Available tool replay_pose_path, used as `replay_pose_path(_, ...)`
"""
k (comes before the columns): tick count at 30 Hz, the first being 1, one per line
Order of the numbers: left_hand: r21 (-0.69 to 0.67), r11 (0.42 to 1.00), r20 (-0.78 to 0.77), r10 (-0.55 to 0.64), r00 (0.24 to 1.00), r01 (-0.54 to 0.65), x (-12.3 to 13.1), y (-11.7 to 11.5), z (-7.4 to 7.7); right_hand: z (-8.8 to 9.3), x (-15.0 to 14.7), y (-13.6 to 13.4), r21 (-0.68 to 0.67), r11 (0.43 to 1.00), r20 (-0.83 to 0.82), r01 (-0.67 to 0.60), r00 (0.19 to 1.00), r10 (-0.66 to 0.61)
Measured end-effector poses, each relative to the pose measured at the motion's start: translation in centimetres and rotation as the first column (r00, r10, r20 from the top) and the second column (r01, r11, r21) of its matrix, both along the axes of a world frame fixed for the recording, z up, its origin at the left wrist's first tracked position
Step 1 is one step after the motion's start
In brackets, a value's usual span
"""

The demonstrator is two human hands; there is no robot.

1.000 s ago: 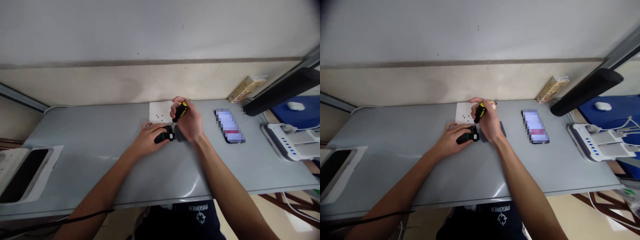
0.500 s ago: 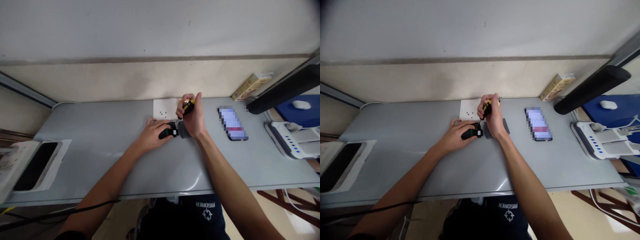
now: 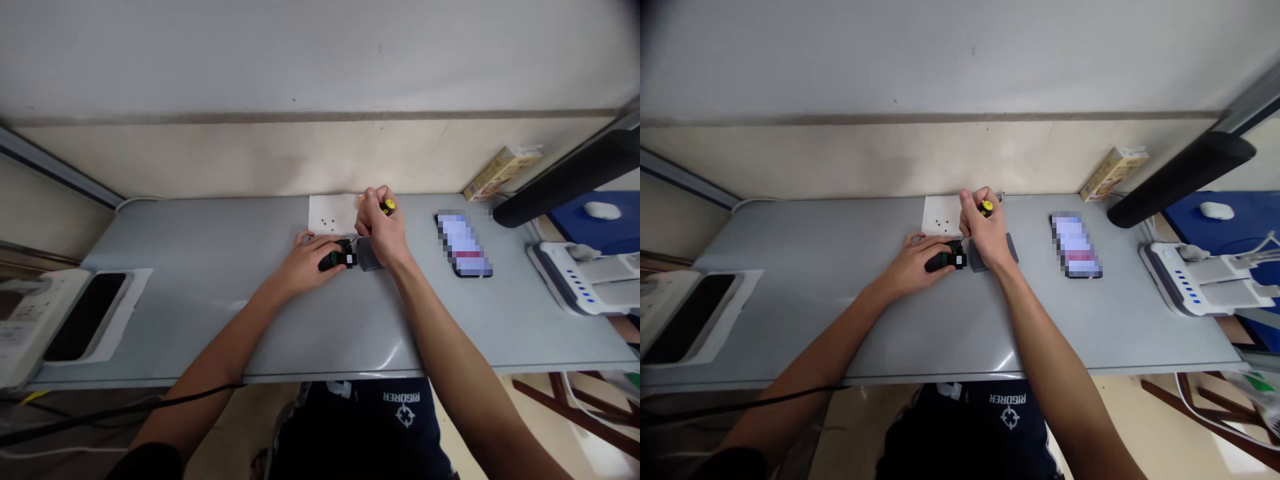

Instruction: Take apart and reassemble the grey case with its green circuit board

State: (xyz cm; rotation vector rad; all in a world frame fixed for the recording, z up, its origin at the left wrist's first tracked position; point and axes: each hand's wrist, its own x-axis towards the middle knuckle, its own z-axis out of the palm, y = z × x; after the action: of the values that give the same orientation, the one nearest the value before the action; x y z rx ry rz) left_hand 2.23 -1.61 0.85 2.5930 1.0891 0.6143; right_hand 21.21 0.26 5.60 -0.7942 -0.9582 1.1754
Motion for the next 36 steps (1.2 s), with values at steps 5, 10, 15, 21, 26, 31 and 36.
replay_pose_path(5,0.007,1.0,-0.003,0.003,1.0,-0.003,0.0,-0.1,-0.1,0.8,0.1,-0.3,0.002,0.995,-0.084,-0.102,0.991,0.102)
replay_pose_path(10,-0.006,1.0,-0.006,-0.002,1.0,0.002,-0.2,-0.1,-0.2,0.9,0.1,-0.7,-0.007,0.992,-0.094,-0.129,0.987,0.128)
replay_pose_path(15,-0.015,1.0,-0.004,-0.007,1.0,0.007,-0.2,-0.1,-0.1,0.5,0.0,-0.6,-0.013,0.998,-0.032,-0.058,0.998,0.058)
replay_pose_path(21,-0.024,1.0,-0.011,-0.02,1.0,0.02,-0.2,0.0,-0.1,0.2,0.1,-0.1,0.012,1.0,-0.034,0.0,0.999,0.0)
replay_pose_path(26,-0.009,1.0,0.001,-0.003,1.0,0.003,-0.1,0.1,-0.3,0.7,0.7,0.0,-0.017,0.995,-0.083,-0.096,0.992,0.094)
replay_pose_path(31,-0.001,1.0,0.002,-0.007,1.0,0.007,-0.2,0.1,-0.3,0.6,1.0,-0.3,-0.023,0.992,-0.116,-0.124,0.986,0.121)
replay_pose_path(36,0.01,1.0,0.01,-0.02,1.0,0.02,-0.2,0.0,-0.2,0.0,0.6,-0.2,-0.017,0.998,-0.066,-0.061,0.996,0.06)
